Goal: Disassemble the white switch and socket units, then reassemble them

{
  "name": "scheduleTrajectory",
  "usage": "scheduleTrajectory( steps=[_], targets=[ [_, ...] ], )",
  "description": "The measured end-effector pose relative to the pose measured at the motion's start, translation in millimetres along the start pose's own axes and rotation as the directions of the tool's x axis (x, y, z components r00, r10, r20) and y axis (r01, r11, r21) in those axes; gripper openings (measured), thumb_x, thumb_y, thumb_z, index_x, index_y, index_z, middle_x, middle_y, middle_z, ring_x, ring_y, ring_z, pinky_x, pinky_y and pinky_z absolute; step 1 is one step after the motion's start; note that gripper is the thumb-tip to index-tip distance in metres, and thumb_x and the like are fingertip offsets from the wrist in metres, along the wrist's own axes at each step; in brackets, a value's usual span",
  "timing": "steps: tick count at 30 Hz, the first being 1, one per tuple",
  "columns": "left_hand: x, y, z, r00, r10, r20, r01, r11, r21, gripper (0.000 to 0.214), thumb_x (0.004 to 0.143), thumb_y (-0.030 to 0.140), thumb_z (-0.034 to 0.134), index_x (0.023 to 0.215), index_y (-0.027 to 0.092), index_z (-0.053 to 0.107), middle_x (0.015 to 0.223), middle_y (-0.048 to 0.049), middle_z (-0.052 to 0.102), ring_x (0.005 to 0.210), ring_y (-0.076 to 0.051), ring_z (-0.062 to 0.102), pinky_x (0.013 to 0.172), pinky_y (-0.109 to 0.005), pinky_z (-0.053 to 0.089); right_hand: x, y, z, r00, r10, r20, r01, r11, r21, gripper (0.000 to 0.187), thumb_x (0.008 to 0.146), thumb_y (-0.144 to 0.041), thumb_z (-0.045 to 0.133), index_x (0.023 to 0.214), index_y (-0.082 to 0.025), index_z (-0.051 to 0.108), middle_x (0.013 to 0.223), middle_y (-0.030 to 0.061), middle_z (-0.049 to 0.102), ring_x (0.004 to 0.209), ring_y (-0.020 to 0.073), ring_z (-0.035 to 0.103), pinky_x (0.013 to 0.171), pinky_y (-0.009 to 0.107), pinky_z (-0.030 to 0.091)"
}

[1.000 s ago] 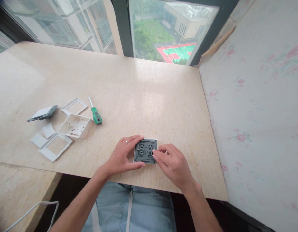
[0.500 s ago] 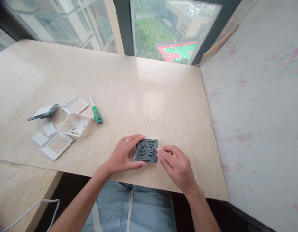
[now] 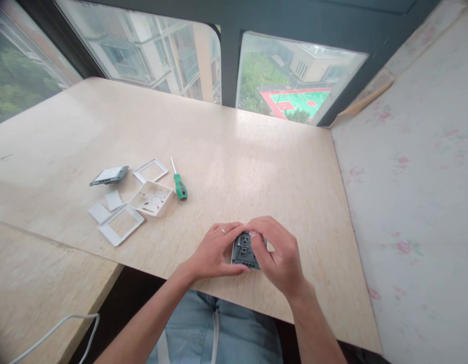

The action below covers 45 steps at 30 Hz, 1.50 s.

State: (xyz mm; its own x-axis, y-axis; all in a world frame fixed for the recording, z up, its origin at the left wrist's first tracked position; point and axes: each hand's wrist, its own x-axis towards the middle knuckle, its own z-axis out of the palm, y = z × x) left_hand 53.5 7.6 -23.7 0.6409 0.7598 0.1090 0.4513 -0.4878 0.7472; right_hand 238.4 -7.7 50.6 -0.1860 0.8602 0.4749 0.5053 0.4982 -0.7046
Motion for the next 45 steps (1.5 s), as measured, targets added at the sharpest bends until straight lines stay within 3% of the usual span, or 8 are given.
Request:
scheduleTrajectory(
  steps=[5, 11, 14, 19, 26, 32, 36, 45],
  targets=[
    [0.2, -2.6, 4.9, 0.999, 0.009, -0.046, -0.009, 1.000, 0.003, 0.087, 0.069, 0.063, 0.079, 0.141, 0.026, 0.047, 0.139, -0.0109, 0.060, 0.127, -0.034, 0.056, 0.106, -0.048, 0.040, 46.3, -18.0, 33.7, 0.999, -0.015, 0.033, 0.014, 1.000, 0.020, 0.017, 0.085, -0.008, 0.051, 0.081, -0.021, 0.062, 0.075, 0.0000, 0.065, 0.068, 0.0146, 0.059, 0.063, 0.029, 0.048],
    [-0.9, -5.8, 5.9, 0.998, 0.021, -0.060, -0.021, 1.000, -0.008, 0.071, 0.069, 0.066, 0.077, 0.122, 0.023, 0.060, 0.118, -0.0095, 0.069, 0.110, -0.032, 0.063, 0.099, -0.046, 0.044, 99.7, -14.6, 92.4, 0.974, 0.042, 0.223, -0.055, 0.997, 0.051, 0.010, 0.081, -0.014, 0.054, 0.081, -0.021, 0.062, 0.078, 0.0005, 0.068, 0.067, 0.0138, 0.059, 0.064, 0.027, 0.047],
    [-1.7, -5.9, 5.1, 0.998, 0.029, -0.059, -0.030, 0.999, -0.016, 0.069, 0.069, 0.070, 0.074, 0.119, 0.023, 0.060, 0.114, -0.0095, 0.069, 0.106, -0.031, 0.064, 0.095, -0.043, 0.044, 124.9, -2.9, 126.4, 0.897, 0.240, 0.370, -0.198, 0.969, -0.149, 0.010, 0.084, -0.019, 0.056, 0.090, -0.021, 0.063, 0.087, 0.0018, 0.069, 0.076, 0.0147, 0.063, 0.073, 0.027, 0.049],
    [-0.5, -7.0, 7.4, 0.998, 0.030, -0.059, -0.031, 0.999, -0.016, 0.053, 0.070, 0.062, 0.077, 0.103, 0.023, 0.064, 0.101, -0.0078, 0.072, 0.103, -0.032, 0.065, 0.094, -0.042, 0.043, 157.7, 15.6, 177.0, 0.804, 0.434, 0.408, -0.292, 0.884, -0.365, 0.017, 0.083, -0.029, 0.064, 0.096, -0.018, 0.064, 0.093, 0.0065, 0.072, 0.084, 0.0186, 0.065, 0.075, 0.029, 0.047],
    [-1.6, -7.3, 7.7, 0.991, 0.067, -0.114, -0.073, 0.996, -0.048, 0.050, 0.071, 0.057, 0.076, 0.110, 0.026, 0.065, 0.114, -0.0064, 0.072, 0.111, -0.034, 0.062, 0.095, -0.043, 0.044, 178.7, 15.8, 207.6, 0.695, 0.570, 0.438, -0.311, 0.788, -0.531, 0.011, 0.072, -0.026, 0.071, 0.076, -0.018, 0.065, 0.086, 0.0106, 0.073, 0.084, 0.0244, 0.067, 0.065, 0.028, 0.045],
    [-1.0, -7.8, 9.1, 0.991, 0.062, -0.115, -0.067, 0.997, -0.038, 0.048, 0.071, 0.059, 0.075, 0.103, 0.024, 0.065, 0.108, -0.0070, 0.073, 0.108, -0.032, 0.064, 0.095, -0.043, 0.044, 179.0, 12.6, 204.3, 0.711, 0.576, 0.403, -0.370, 0.794, -0.483, 0.011, 0.070, -0.024, 0.071, 0.066, -0.019, 0.062, 0.076, 0.0079, 0.072, 0.081, 0.0241, 0.068, 0.062, 0.027, 0.045],
    [-0.8, -8.5, 9.0, 0.996, 0.050, -0.078, -0.051, 0.999, -0.016, 0.053, 0.071, 0.061, 0.075, 0.104, 0.022, 0.063, 0.106, -0.0085, 0.073, 0.106, -0.032, 0.066, 0.096, -0.043, 0.043, 173.9, 13.1, 182.1, 0.753, 0.559, 0.347, -0.461, 0.824, -0.329, 0.005, 0.076, -0.021, 0.067, 0.078, -0.017, 0.065, 0.074, 0.0059, 0.072, 0.071, 0.0185, 0.069, 0.056, 0.024, 0.047],
    [-3.9, -7.4, 4.8, 0.996, 0.040, -0.081, -0.046, 0.996, -0.075, 0.089, 0.068, 0.061, 0.081, 0.141, 0.026, 0.045, 0.141, -0.0124, 0.059, 0.129, -0.032, 0.056, 0.109, -0.046, 0.037, 141.6, 3.6, 57.5, 0.891, 0.443, 0.103, -0.452, 0.885, 0.110, 0.040, 0.071, -0.031, 0.080, 0.105, -0.015, 0.066, 0.092, 0.0062, 0.072, 0.073, 0.0156, 0.066, 0.059, 0.026, 0.055]
  ],
)
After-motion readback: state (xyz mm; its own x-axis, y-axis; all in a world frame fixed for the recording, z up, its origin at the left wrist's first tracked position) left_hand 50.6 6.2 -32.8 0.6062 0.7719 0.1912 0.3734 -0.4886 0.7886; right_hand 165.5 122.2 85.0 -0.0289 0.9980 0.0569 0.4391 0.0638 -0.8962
